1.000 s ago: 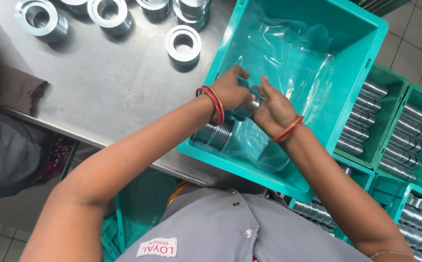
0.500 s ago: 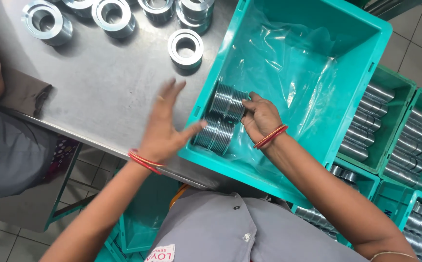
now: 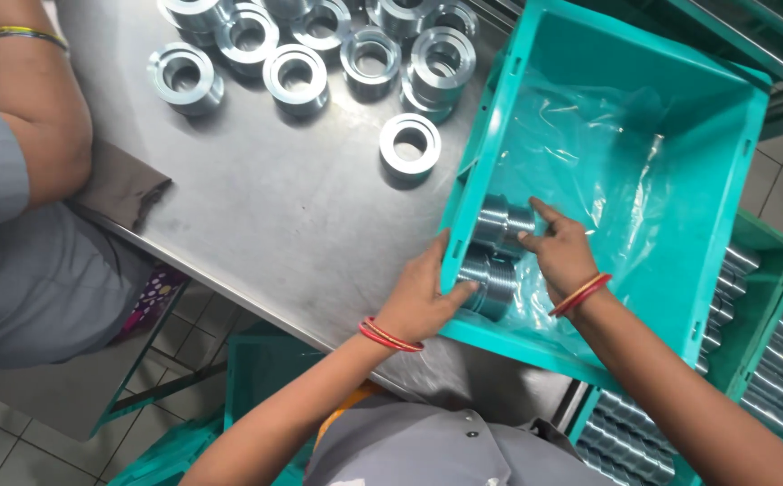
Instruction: The recorder picks up cylindrical metal parts from a table and packs them into green plastic crates, sometimes placing them in plastic bags first.
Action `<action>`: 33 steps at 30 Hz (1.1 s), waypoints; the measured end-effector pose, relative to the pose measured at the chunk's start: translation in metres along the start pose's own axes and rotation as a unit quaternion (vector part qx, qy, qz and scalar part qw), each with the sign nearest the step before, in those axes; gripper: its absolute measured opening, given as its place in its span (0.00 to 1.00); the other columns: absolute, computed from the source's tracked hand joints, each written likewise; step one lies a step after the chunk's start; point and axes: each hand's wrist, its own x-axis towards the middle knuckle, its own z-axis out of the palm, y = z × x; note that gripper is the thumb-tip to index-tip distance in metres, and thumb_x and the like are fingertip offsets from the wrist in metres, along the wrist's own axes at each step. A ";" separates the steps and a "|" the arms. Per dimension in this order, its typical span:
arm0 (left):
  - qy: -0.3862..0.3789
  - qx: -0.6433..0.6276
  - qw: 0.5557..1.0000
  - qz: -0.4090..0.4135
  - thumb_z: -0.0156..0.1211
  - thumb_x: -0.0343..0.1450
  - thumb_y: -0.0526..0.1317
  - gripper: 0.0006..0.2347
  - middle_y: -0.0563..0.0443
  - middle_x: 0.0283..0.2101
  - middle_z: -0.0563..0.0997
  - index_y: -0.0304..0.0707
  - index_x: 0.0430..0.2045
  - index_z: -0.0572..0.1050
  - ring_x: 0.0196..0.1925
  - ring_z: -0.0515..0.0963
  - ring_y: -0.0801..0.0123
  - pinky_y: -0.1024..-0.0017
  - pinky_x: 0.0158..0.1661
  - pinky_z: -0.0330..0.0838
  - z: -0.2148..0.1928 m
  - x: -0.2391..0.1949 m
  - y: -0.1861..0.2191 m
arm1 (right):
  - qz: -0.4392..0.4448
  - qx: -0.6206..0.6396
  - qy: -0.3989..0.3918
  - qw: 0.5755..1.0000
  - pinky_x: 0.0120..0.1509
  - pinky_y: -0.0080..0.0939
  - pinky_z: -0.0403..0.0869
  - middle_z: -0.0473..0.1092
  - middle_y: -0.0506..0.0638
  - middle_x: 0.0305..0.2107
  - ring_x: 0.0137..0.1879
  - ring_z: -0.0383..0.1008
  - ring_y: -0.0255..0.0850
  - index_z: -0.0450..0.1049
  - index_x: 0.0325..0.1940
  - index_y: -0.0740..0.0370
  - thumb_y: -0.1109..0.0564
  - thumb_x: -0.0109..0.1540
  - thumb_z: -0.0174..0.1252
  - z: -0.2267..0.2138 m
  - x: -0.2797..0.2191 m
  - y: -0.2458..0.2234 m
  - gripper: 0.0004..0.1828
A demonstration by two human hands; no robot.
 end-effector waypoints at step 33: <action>0.037 0.456 0.856 0.240 0.64 0.56 0.26 0.27 0.43 0.31 0.78 0.35 0.51 0.66 0.43 0.78 0.51 0.59 0.47 0.69 -0.062 0.129 -0.030 | -0.341 -0.400 0.006 0.850 0.47 0.55 0.77 0.77 0.63 0.37 0.46 0.79 0.60 0.64 0.60 0.63 0.56 0.39 0.82 0.087 0.221 -0.163 0.50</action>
